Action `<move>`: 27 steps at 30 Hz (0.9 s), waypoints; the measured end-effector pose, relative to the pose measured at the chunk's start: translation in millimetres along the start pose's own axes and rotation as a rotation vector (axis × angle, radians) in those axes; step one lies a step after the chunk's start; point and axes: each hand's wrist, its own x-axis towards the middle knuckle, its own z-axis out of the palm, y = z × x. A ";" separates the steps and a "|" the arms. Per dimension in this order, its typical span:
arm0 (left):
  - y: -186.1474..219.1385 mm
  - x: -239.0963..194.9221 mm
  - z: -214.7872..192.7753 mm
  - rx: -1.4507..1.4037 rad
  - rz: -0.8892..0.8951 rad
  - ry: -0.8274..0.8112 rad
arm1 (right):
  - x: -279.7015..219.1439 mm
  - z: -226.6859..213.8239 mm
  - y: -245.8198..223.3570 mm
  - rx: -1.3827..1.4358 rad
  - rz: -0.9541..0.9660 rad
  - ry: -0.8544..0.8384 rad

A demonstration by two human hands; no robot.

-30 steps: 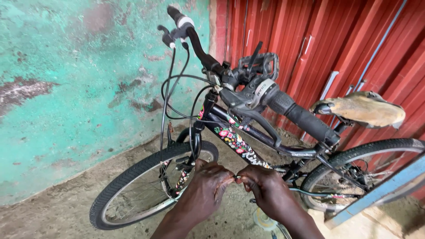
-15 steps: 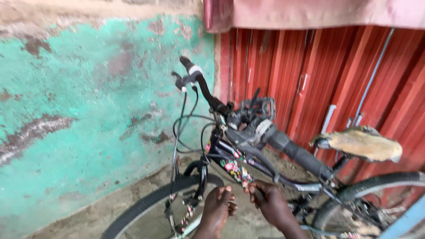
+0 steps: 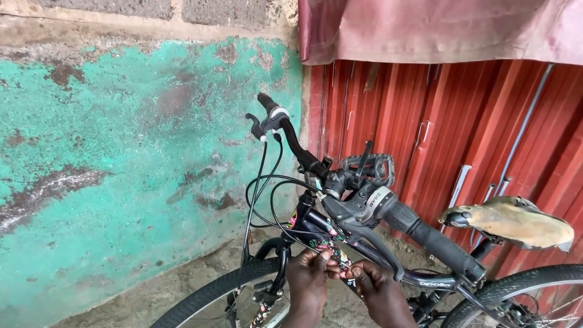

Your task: The person repairs a bicycle by first wiping the front fork with a cloth. They then adjust the seat post and use a wrench to tighten the seat clamp bolt. Finally, they use pliers to adjust the brake cable near the rear wheel.

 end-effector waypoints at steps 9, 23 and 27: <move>43.2 3.9 12.1 0.622 0.241 0.050 | 47.4 48.4 3.0 -0.119 -0.099 0.161; 29.8 29.3 -2.8 1.044 0.636 0.122 | 61.7 80.8 9.8 -0.313 -0.130 0.392; 39.0 26.2 3.2 0.961 0.759 0.043 | 62.4 79.6 5.3 -0.333 -0.171 0.492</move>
